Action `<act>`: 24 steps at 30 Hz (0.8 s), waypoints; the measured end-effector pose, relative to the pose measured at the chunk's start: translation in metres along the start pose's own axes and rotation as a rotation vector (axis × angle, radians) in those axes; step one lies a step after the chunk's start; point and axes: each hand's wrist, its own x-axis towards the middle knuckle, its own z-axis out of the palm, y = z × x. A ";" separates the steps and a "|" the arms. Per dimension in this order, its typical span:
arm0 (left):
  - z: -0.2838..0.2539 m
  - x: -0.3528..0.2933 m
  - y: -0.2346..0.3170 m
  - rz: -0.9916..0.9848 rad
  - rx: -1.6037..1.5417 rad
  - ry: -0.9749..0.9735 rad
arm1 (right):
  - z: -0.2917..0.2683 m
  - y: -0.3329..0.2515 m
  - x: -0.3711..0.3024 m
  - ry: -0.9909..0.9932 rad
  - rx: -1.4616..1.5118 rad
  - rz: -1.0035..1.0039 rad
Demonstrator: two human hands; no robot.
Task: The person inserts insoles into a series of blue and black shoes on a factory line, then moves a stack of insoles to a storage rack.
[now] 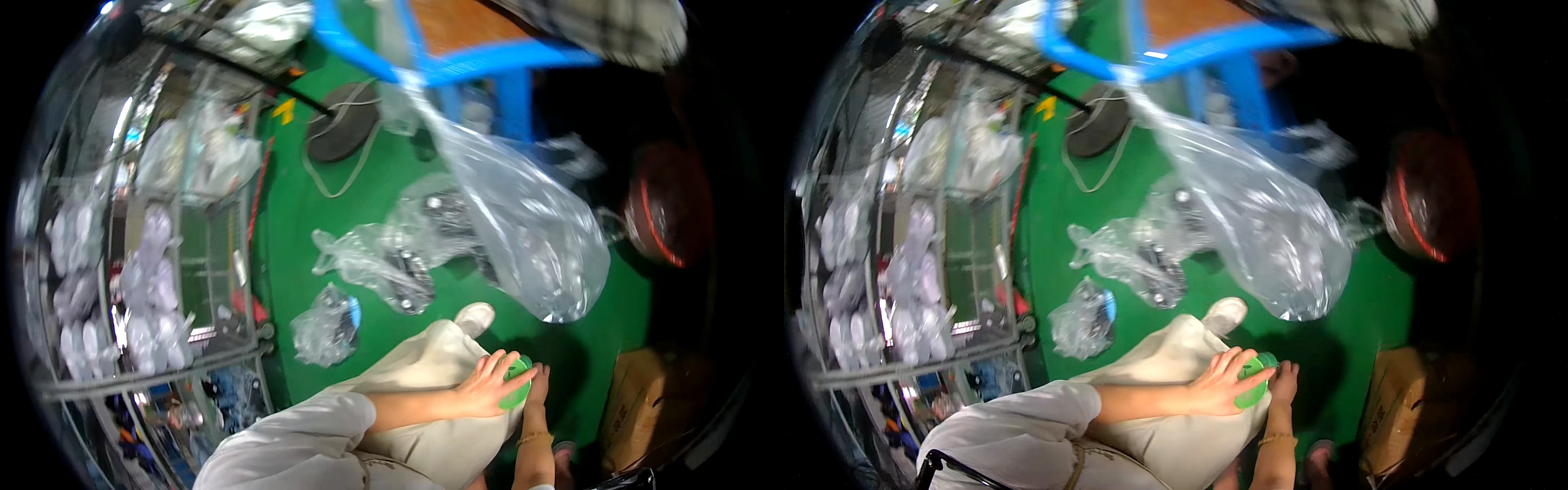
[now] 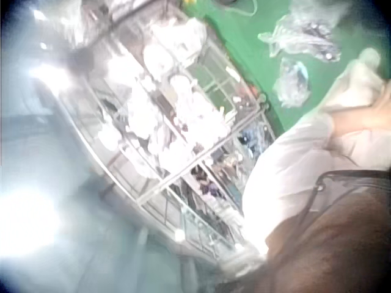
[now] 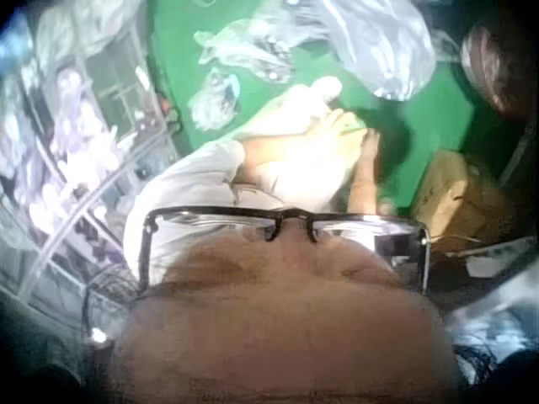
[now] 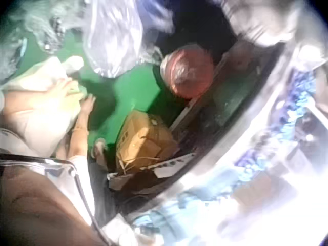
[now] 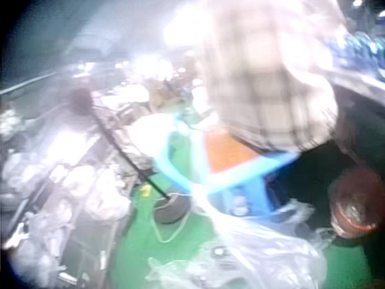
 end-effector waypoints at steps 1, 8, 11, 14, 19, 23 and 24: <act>-0.019 -0.012 0.005 -0.102 -0.089 0.016 | -0.014 -0.024 -0.017 -0.016 -0.022 -0.042; -0.178 -0.163 0.000 -0.738 -0.184 0.194 | -0.119 -0.158 -0.144 -0.067 -0.105 0.101; -0.218 -0.239 -0.036 -1.099 -0.237 0.280 | -0.117 -0.157 -0.149 -0.057 -0.350 0.084; -0.245 -0.326 -0.076 -1.439 -0.285 0.350 | -0.106 -0.210 -0.151 -0.204 -0.395 0.098; -0.253 -0.488 -0.130 -1.840 -0.405 0.513 | -0.024 -0.297 -0.162 -0.439 -0.371 0.113; -0.246 -0.610 -0.199 -1.856 -0.509 0.471 | 0.067 -0.370 -0.178 -0.499 -0.242 0.162; -0.219 -0.661 -0.171 -1.975 -0.556 0.483 | 0.091 -0.372 -0.189 -0.622 -0.276 0.156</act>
